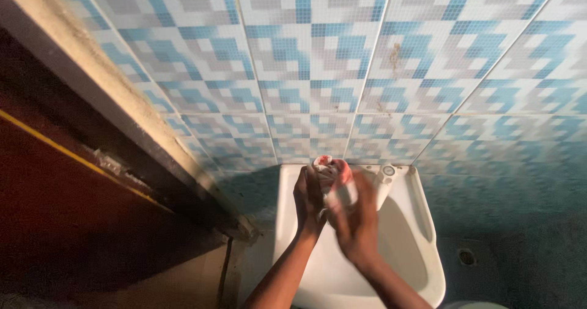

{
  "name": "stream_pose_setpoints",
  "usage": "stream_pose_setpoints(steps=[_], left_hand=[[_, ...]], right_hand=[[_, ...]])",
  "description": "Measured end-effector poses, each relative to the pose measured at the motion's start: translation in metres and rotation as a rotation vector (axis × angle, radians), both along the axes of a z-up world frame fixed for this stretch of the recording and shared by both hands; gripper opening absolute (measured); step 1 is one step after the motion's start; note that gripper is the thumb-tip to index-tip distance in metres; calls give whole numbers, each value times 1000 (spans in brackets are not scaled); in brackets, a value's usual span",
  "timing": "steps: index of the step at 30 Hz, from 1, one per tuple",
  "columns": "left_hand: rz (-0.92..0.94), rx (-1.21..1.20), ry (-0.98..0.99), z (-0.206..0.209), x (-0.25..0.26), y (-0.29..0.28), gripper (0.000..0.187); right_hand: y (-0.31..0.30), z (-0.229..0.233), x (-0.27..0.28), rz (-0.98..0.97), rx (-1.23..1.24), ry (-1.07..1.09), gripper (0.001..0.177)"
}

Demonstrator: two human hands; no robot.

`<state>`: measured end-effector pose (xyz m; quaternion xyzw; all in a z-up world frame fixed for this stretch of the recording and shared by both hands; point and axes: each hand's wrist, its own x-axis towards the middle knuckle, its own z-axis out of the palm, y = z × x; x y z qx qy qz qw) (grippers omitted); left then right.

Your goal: The person wets a cloth at a sink, then wipes the tiled wall above the sink and along the upper wall edge. The person repeatedly wipes the same wall sections with the cloth.

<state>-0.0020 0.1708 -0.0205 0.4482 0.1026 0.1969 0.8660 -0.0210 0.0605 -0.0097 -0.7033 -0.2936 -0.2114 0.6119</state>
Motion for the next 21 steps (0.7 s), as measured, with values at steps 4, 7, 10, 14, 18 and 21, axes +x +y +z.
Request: stream_pose_setpoints(steps=[4, 7, 10, 14, 18, 21], left_hand=[[166, 457, -125, -21, 7, -7, 51], [67, 242, -26, -40, 14, -11, 51], [42, 63, 201, -51, 16, -20, 50], [74, 102, -10, -35, 21, -6, 39], [29, 139, -66, -19, 18, -6, 33], [74, 434, -5, 0, 22, -15, 26]], right_hand=[[-7, -8, 5, -101, -221, -29, 66], [-10, -12, 28, -1, 8, 141, 63], [-27, -24, 46, 89, 116, 361, 48], [-45, -36, 77, -74, 74, 527, 31], [-66, -39, 119, -159, 247, 355, 36], [-56, -26, 129, -209, 208, 234, 40]])
